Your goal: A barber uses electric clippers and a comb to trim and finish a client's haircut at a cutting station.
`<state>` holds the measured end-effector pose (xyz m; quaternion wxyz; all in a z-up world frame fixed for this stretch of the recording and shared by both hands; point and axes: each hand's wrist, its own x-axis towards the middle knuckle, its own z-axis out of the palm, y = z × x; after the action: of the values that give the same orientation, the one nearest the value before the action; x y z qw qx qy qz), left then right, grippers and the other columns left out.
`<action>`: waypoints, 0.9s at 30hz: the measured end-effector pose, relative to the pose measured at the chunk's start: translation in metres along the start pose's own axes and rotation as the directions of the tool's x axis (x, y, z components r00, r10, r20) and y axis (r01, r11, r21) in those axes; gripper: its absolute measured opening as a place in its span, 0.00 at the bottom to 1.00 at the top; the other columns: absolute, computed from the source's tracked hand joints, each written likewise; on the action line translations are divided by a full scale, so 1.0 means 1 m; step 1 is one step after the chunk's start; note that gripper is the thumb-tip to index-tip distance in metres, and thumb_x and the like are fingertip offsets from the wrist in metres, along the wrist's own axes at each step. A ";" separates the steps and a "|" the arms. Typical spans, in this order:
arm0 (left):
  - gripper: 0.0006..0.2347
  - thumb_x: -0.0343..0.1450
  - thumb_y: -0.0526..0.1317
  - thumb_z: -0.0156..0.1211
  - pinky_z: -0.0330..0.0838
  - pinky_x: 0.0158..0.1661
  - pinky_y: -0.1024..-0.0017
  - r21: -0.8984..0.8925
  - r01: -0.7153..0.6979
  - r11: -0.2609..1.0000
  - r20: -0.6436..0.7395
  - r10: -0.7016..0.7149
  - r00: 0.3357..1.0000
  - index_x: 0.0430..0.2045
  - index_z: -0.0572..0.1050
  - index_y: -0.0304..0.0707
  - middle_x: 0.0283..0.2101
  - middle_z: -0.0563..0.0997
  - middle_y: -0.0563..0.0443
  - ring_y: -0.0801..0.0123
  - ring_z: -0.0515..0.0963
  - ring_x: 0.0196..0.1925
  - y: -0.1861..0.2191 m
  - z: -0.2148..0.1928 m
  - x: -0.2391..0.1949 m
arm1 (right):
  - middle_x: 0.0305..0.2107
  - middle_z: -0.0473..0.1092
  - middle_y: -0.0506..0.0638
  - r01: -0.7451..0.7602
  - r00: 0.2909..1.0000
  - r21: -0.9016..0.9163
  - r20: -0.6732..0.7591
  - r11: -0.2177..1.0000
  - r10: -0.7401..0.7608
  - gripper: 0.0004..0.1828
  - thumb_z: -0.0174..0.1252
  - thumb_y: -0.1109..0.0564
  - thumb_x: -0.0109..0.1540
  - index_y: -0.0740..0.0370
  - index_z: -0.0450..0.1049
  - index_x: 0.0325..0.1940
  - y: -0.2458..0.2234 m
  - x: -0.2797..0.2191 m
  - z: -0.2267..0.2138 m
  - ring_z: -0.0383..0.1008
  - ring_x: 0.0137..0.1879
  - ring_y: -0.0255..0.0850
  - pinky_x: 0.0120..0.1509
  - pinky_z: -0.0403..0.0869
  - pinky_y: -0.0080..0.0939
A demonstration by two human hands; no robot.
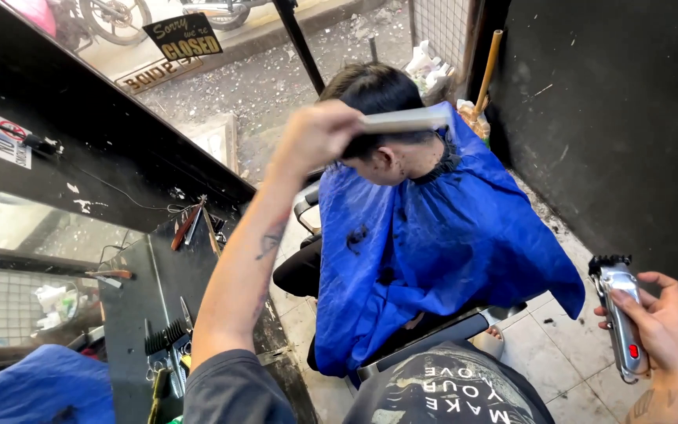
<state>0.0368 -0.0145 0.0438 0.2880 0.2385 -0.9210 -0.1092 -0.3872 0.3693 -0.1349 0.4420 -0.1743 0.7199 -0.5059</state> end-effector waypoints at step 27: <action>0.06 0.69 0.29 0.77 0.59 0.71 0.58 -0.337 0.034 0.941 -0.092 -0.069 0.993 0.35 0.88 0.40 0.34 0.88 0.59 0.74 0.86 0.35 -0.147 0.110 -0.180 | 0.38 0.68 0.78 0.097 0.984 -0.125 -0.137 0.987 -0.114 0.48 0.60 0.74 0.68 0.64 0.49 0.90 0.016 -0.036 0.018 0.68 0.35 0.61 0.41 0.71 0.59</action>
<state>0.1580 -0.0441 -0.1816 0.3682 0.2154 -0.8666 -0.2590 -0.3495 0.3910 -0.1341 0.3506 -0.2012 0.7681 -0.4966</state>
